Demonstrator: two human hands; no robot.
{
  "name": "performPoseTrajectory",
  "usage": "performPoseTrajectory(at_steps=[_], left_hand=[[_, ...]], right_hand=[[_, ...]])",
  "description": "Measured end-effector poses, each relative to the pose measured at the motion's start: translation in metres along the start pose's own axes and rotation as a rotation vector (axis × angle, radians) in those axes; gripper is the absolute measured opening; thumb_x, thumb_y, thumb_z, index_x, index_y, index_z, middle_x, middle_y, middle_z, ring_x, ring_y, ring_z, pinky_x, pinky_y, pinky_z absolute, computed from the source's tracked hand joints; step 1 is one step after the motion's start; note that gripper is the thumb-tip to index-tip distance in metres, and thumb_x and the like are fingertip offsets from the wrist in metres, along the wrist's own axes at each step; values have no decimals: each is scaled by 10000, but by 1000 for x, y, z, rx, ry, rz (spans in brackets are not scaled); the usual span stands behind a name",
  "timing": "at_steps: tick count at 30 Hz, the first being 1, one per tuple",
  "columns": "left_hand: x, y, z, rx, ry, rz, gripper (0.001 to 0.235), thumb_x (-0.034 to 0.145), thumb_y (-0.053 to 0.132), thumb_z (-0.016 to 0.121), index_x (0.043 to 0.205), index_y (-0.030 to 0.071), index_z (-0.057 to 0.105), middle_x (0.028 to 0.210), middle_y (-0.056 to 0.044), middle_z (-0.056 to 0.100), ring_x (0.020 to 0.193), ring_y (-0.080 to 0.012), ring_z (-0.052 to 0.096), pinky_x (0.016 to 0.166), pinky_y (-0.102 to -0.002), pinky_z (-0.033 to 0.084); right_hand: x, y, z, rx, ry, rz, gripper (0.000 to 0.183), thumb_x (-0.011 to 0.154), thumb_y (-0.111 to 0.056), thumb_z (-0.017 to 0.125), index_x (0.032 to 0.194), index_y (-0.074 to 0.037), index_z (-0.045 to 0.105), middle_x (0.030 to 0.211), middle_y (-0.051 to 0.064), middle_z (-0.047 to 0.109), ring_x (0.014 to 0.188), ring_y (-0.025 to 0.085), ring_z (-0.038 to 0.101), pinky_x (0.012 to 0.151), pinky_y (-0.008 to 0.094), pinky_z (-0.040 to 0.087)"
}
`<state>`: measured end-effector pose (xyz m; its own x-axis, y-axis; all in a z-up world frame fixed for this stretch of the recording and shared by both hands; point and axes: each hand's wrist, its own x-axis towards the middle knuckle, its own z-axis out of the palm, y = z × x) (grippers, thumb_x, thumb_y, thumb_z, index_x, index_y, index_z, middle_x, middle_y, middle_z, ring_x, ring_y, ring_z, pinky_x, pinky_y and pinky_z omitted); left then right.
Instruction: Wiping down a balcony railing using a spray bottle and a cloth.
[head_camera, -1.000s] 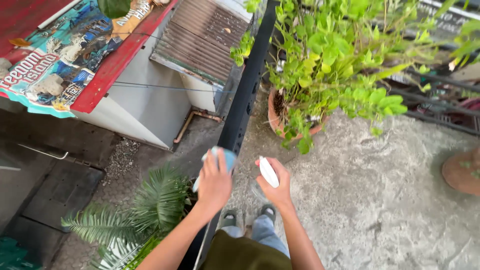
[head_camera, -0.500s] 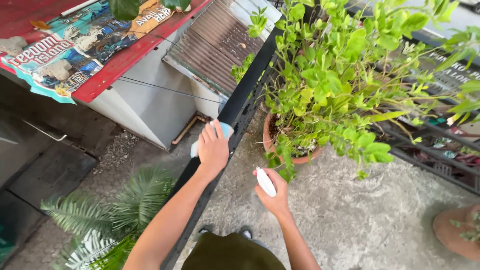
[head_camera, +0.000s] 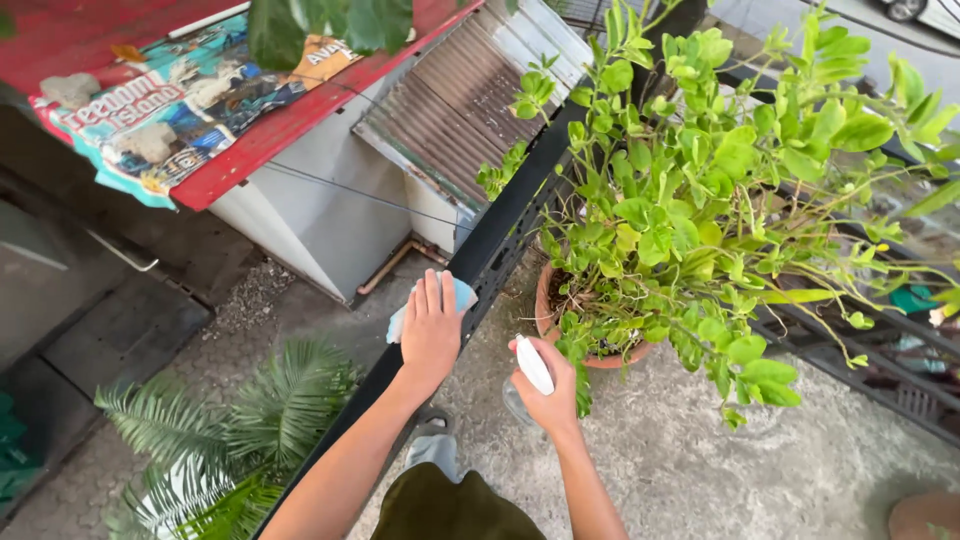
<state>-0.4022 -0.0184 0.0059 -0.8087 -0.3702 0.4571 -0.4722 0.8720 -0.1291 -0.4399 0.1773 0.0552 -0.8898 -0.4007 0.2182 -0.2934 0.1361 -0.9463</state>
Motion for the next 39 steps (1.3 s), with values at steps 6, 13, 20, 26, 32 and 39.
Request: performPoseTrajectory(at_steps=[6, 13, 20, 26, 32, 39], left_hand=[[73, 36, 64, -87, 137, 81, 645, 1022, 422, 470, 1488, -24, 472, 1431, -304, 525, 1271, -413, 585, 1081, -483, 457], [150, 69, 94, -128, 160, 143, 511, 1027, 244, 485, 1476, 0, 506, 1458, -299, 519, 1313, -410, 562, 1088, -475, 443], [142, 63, 95, -195, -4, 164, 824, 940, 341, 697, 1582, -23, 331, 1573, -313, 373, 1418, -419, 452, 1168, -475, 365], [96, 40, 60, -230, -195, 101, 781, 1010, 335, 584, 1615, -6, 227, 1623, -312, 265, 1477, -433, 347, 1207, -496, 277], [20, 12, 19, -196, 47, -14, 713, 910, 255, 605, 1553, 34, 390, 1573, -241, 408, 1421, -385, 436, 1182, -467, 322], [-74, -21, -36, -250, 82, -91, 743, 808, 132, 627, 1521, 48, 438, 1584, -194, 416, 1422, -366, 432, 1154, -462, 324]], right_hand=[[23, -2, 19, 41, 111, 71, 394, 644, 40, 692, 972, -136, 819, 812, 46, 746, 751, 132, 618, 654, 292, 489], [32, -7, 37, 34, 253, 133, 432, 627, 63, 690, 997, -116, 822, 799, 85, 741, 722, 140, 627, 627, 305, 477], [22, -22, 36, -24, 250, 73, 436, 594, 30, 704, 979, -133, 830, 781, 64, 728, 683, 127, 596, 587, 288, 437], [-4, -15, 15, 29, 140, 10, 420, 627, 50, 684, 984, -117, 828, 829, 71, 745, 736, 131, 602, 624, 287, 448], [-46, 10, -2, 117, -25, -9, 436, 660, 60, 652, 1069, -38, 766, 973, 77, 785, 850, 137, 648, 749, 272, 509], [-87, -18, 8, 171, -211, 9, 427, 699, 70, 622, 1106, 4, 731, 1018, 58, 777, 816, 139, 643, 737, 255, 511]])
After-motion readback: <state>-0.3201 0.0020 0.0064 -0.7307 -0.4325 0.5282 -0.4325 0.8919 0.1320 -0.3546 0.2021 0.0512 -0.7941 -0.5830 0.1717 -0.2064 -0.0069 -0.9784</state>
